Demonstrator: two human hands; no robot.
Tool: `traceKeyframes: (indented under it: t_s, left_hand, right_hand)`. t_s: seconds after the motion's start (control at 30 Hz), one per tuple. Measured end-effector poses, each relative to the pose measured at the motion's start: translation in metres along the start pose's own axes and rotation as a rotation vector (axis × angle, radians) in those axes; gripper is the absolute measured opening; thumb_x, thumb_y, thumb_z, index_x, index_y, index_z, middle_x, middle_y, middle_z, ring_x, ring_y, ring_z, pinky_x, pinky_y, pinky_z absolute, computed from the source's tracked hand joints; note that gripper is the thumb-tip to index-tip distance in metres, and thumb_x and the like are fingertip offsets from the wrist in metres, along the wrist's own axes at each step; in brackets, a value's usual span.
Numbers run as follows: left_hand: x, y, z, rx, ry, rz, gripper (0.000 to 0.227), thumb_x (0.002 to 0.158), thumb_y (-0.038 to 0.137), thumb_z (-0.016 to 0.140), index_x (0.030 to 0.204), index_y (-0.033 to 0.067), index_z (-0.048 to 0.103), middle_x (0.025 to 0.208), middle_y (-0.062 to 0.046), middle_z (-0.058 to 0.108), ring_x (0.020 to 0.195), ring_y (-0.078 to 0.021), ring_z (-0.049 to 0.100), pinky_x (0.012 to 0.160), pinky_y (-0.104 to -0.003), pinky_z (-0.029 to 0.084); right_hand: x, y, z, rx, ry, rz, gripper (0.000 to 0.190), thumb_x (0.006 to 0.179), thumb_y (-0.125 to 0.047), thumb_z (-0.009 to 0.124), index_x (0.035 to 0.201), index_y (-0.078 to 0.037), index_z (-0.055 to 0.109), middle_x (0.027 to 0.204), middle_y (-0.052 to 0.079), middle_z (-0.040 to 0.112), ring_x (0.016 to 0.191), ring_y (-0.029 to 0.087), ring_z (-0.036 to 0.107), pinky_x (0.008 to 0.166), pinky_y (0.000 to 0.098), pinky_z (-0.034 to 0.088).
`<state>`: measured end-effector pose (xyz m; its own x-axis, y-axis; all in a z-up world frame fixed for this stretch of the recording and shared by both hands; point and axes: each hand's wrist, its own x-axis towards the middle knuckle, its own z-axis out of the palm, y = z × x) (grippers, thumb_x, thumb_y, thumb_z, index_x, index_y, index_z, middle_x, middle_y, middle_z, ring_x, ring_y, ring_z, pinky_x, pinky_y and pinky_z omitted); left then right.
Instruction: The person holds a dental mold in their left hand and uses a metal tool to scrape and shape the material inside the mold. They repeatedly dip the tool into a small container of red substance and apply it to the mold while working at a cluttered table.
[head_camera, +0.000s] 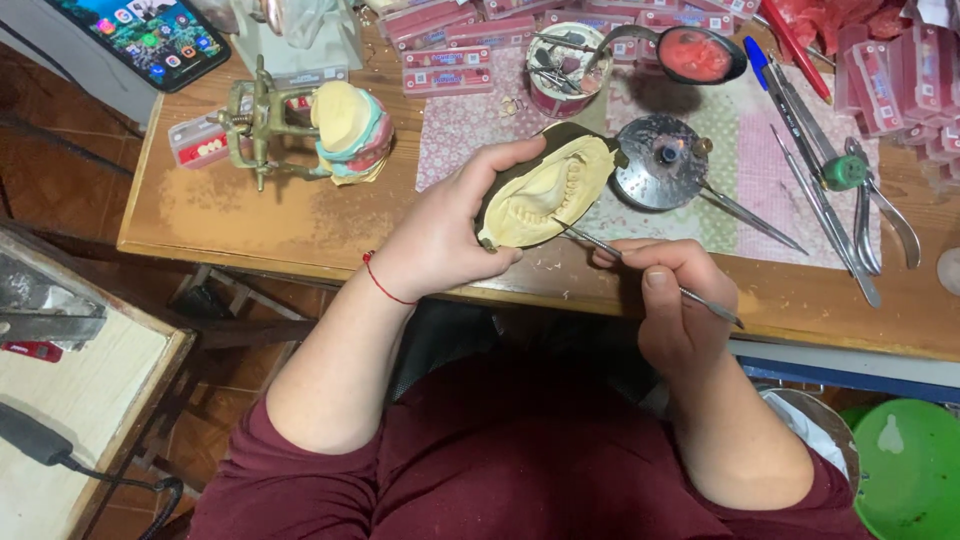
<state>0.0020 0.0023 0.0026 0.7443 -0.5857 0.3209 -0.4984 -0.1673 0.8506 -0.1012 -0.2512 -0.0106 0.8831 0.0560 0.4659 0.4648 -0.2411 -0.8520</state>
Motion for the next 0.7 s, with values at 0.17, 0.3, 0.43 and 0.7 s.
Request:
traceKeyframes:
  t_s: [0.17, 0.3, 0.43, 0.7]
  left_hand:
    - [0.001, -0.001, 0.000, -0.015, 0.004, -0.003, 0.087, 0.076, 0.005, 0.082, 0.153, 0.0089, 0.041, 0.151, -0.012, 0.057, 0.140, -0.0267, 0.059, 0.115, -0.035, 0.049]
    - [0.001, 0.000, 0.001, -0.025, 0.024, 0.009, 0.088, 0.075, 0.005, 0.083, 0.152, 0.0089, 0.041, 0.152, -0.013, 0.057, 0.140, -0.0266, 0.059, 0.116, -0.035, 0.049]
    - [0.002, 0.002, 0.001, -0.059, 0.020, -0.039, 0.087, 0.075, 0.005, 0.082, 0.152, 0.0098, 0.042, 0.150, -0.012, 0.059, 0.139, -0.0257, 0.062, 0.115, -0.035, 0.051]
    - [0.002, 0.000, 0.002, 0.031, 0.046, 0.016, 0.086, 0.074, 0.007, 0.085, 0.150, 0.0108, 0.043, 0.146, -0.012, 0.060, 0.136, -0.0274, 0.062, 0.113, -0.035, 0.052]
  right_hand:
    - [0.000, 0.003, 0.002, 0.001, -0.017, -0.072, 0.018, 0.115, -0.011, 0.043, 0.113, 0.002, 0.055, 0.115, 0.020, 0.071, 0.101, 0.022, 0.071, 0.098, 0.0314, 0.057]
    - [-0.001, -0.002, 0.002, -0.276, -0.051, -0.116, 0.013, 0.113, -0.008, 0.044, 0.109, -0.001, 0.054, 0.112, 0.017, 0.073, 0.102, 0.025, 0.075, 0.096, 0.0334, 0.059]
    - [0.016, -0.030, 0.008, -0.391, -0.070, -0.170, 0.010, 0.108, -0.005, 0.051, 0.103, -0.001, 0.059, 0.106, 0.017, 0.072, 0.095, 0.029, 0.074, 0.087, 0.0359, 0.059]
    - [0.058, -0.065, 0.011, -0.544, -0.240, -0.038, 0.012, 0.100, -0.004, 0.065, 0.092, -0.002, 0.056, 0.077, 0.017, 0.060, 0.070, 0.036, 0.063, 0.063, 0.0412, 0.050]
